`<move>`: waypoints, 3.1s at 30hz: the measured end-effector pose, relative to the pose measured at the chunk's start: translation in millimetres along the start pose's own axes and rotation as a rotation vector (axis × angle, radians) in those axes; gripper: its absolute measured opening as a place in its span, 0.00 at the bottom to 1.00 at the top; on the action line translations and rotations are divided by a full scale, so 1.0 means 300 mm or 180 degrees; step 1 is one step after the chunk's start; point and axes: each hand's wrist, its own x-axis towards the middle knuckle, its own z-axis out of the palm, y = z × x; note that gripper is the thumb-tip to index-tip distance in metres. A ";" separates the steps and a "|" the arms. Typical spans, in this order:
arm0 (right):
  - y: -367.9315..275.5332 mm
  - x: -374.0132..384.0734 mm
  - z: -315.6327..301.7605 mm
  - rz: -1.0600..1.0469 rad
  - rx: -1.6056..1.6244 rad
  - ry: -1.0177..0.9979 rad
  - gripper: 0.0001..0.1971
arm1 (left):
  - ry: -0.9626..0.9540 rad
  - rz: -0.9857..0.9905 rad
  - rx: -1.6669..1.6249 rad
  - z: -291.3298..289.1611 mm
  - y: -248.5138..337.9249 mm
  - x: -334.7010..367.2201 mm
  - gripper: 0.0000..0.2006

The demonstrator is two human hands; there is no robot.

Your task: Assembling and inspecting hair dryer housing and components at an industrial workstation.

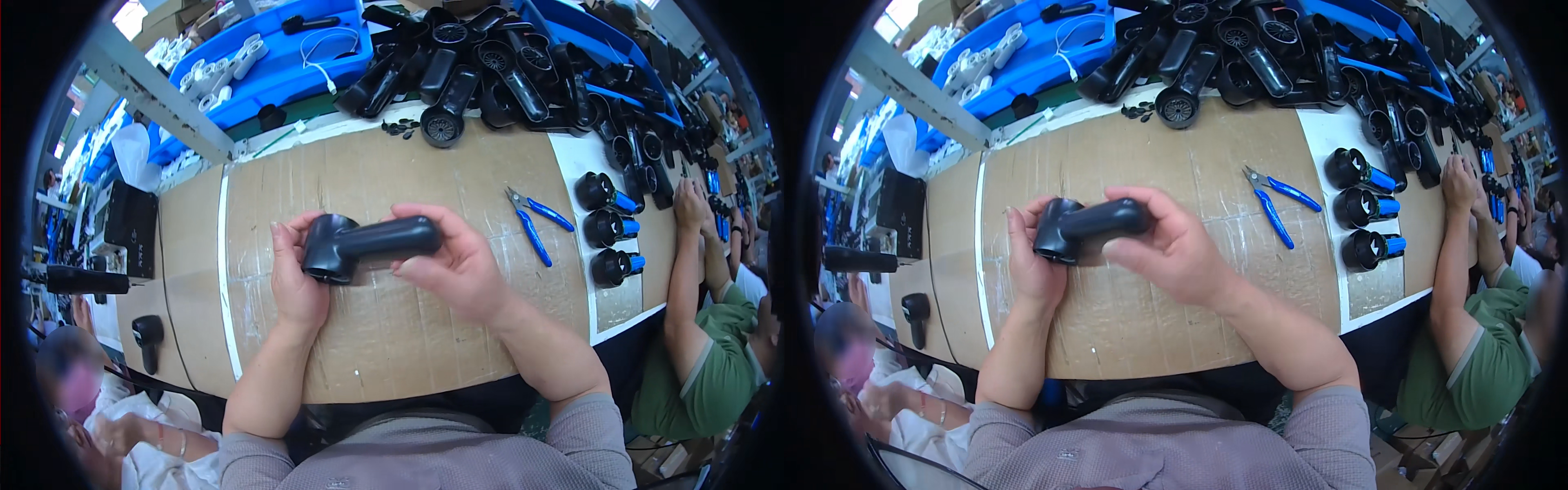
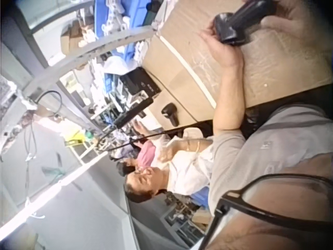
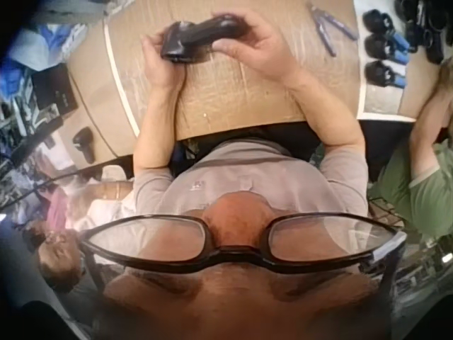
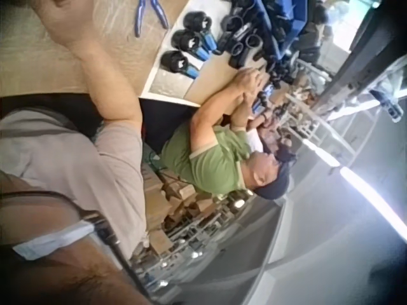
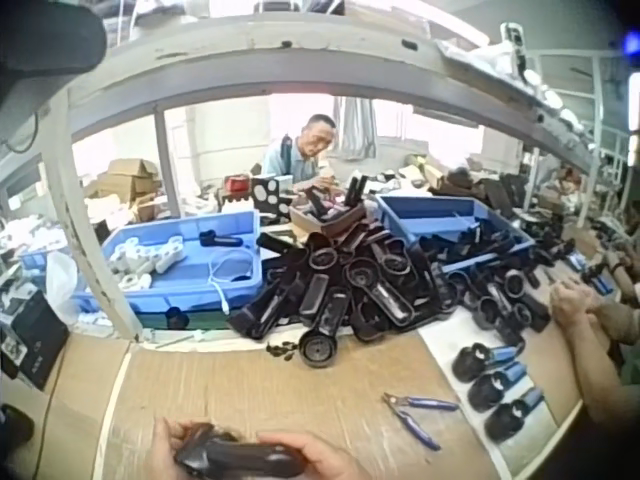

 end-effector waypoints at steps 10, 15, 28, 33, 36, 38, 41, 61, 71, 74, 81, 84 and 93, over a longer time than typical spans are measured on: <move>-0.034 -0.008 -0.009 -0.1006 -0.1557 -0.0240 0.29 | -0.0434 -0.0634 -0.0449 0.006 0.023 0.003 0.34; -0.045 -0.012 0.001 -0.0830 -0.1445 -0.0082 0.30 | -0.0325 -0.0583 -0.0385 0.010 0.023 -0.001 0.34; -0.055 0.041 -0.076 0.1237 -0.0133 0.0743 0.17 | -0.0401 0.0432 0.0410 0.024 0.035 -0.053 0.22; -0.033 0.026 -0.045 0.1326 -0.0541 0.0468 0.17 | -0.0348 0.0481 0.0861 -0.003 0.056 -0.035 0.21; -0.018 0.016 -0.023 0.0736 -0.1135 0.0278 0.19 | -0.0243 0.0423 0.0995 0.017 0.070 -0.032 0.22; -0.023 0.016 -0.012 0.0713 -0.1219 0.0195 0.19 | -0.0203 0.0408 0.1042 0.012 0.077 -0.031 0.22; -0.037 0.014 0.000 0.0591 -0.1447 0.0011 0.19 | -0.0165 0.0379 0.1217 0.007 0.079 -0.031 0.24; -0.032 0.000 0.011 0.1818 -0.0906 -0.0378 0.11 | -0.0238 0.0982 0.0961 -0.008 0.047 -0.022 0.28; -0.045 0.009 0.004 0.2145 -0.0254 -0.0420 0.14 | -0.0335 0.1015 0.0996 0.011 0.043 -0.030 0.25; -0.023 0.005 0.009 0.2023 -0.0383 -0.0382 0.15 | -0.0351 0.0976 0.1074 0.006 0.043 -0.033 0.26; -0.037 0.009 0.027 0.2116 -0.0200 -0.0080 0.14 | -0.0458 0.1284 0.1074 -0.012 0.014 -0.028 0.30; -0.026 0.015 -0.006 0.2237 0.0288 -0.0109 0.16 | -0.0498 0.1421 0.1148 -0.002 0.014 -0.032 0.31; -0.023 0.024 -0.051 0.2566 0.1201 -0.0267 0.19 | -0.0565 0.2150 0.1479 -0.014 0.004 -0.015 0.33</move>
